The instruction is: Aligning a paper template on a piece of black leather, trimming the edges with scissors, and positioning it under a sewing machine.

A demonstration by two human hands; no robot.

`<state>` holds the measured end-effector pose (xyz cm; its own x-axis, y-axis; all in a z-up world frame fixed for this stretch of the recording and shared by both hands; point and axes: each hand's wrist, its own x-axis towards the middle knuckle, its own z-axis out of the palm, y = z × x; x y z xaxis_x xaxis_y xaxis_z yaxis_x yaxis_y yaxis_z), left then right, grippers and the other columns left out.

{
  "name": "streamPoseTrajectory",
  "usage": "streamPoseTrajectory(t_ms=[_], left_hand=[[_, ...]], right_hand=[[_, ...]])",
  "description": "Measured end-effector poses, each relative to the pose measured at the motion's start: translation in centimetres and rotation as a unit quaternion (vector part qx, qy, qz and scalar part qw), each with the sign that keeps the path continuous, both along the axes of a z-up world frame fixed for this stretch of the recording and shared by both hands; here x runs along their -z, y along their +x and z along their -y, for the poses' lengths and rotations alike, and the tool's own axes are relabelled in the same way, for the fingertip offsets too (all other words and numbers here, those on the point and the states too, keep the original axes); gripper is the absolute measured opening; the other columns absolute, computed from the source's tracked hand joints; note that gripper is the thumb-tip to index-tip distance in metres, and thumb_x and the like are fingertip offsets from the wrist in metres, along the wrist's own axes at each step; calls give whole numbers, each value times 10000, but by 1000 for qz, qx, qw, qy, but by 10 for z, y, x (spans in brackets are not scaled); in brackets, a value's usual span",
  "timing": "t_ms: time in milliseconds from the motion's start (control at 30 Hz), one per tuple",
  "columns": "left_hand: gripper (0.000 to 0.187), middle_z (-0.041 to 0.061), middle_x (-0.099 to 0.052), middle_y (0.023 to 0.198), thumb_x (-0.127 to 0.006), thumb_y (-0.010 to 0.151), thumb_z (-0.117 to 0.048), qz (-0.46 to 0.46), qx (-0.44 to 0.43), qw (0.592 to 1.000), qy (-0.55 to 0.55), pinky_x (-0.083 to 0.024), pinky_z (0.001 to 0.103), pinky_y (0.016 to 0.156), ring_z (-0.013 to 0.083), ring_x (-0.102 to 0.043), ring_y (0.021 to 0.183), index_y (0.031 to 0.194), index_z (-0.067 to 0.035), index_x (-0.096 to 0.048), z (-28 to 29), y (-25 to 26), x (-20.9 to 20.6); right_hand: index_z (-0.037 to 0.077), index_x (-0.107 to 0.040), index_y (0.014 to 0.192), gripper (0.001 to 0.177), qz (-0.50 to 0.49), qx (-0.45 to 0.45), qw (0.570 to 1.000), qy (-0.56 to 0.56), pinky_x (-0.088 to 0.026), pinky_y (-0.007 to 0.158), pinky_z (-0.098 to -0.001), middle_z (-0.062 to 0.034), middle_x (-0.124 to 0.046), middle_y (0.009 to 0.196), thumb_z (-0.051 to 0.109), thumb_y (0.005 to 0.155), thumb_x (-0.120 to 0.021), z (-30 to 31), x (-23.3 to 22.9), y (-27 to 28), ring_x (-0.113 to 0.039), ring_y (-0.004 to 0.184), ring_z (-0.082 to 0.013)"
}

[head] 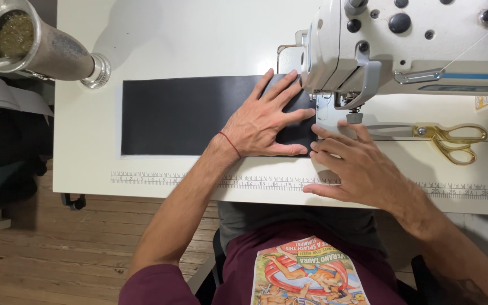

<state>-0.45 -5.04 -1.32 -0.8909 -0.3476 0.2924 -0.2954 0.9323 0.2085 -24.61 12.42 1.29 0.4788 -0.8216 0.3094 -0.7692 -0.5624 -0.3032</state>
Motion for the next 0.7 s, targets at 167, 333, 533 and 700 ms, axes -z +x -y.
streamPoseTrajectory(t_ms=[167,333,533,700], left_hand=[[798,160,-524,1766,-614,990,-1002,-8,5,1000,-12,-183,682,1436,373,-369,1741,1370,-304,-688,8,-1,6],[761,179,-528,1761,-641,1015,-971,-13,15,1000,-11,-182,691,1433,393,-374,1734,1266,-253,-650,11,-2,2],[759,146,-584,1704,-648,1018,-968,-33,19,999,-16,-196,700,1417,391,-386,1719,1267,-252,-660,18,-6,3],[732,101,-671,1605,-675,1042,-919,-68,32,996,-42,-236,695,1407,368,-459,1676,1304,-236,-719,26,-7,10]], right_hand=[[108,-789,1120,591,-18,15,1000,18,-476,1202,-620,-85,-807,1237,681,992,-851,4,-7,2,-716,1532,-356],[149,-778,1156,660,-55,24,998,-13,-457,981,-545,-55,-791,1272,787,992,-802,8,-13,3,-721,1544,-312],[140,-796,1143,731,-55,32,998,0,-409,861,-523,-69,-814,1275,846,952,-811,12,-15,5,-739,1522,-332],[134,-812,1157,769,-58,30,998,6,-412,859,-544,-78,-824,1280,869,930,-815,17,-14,3,-739,1523,-340]])
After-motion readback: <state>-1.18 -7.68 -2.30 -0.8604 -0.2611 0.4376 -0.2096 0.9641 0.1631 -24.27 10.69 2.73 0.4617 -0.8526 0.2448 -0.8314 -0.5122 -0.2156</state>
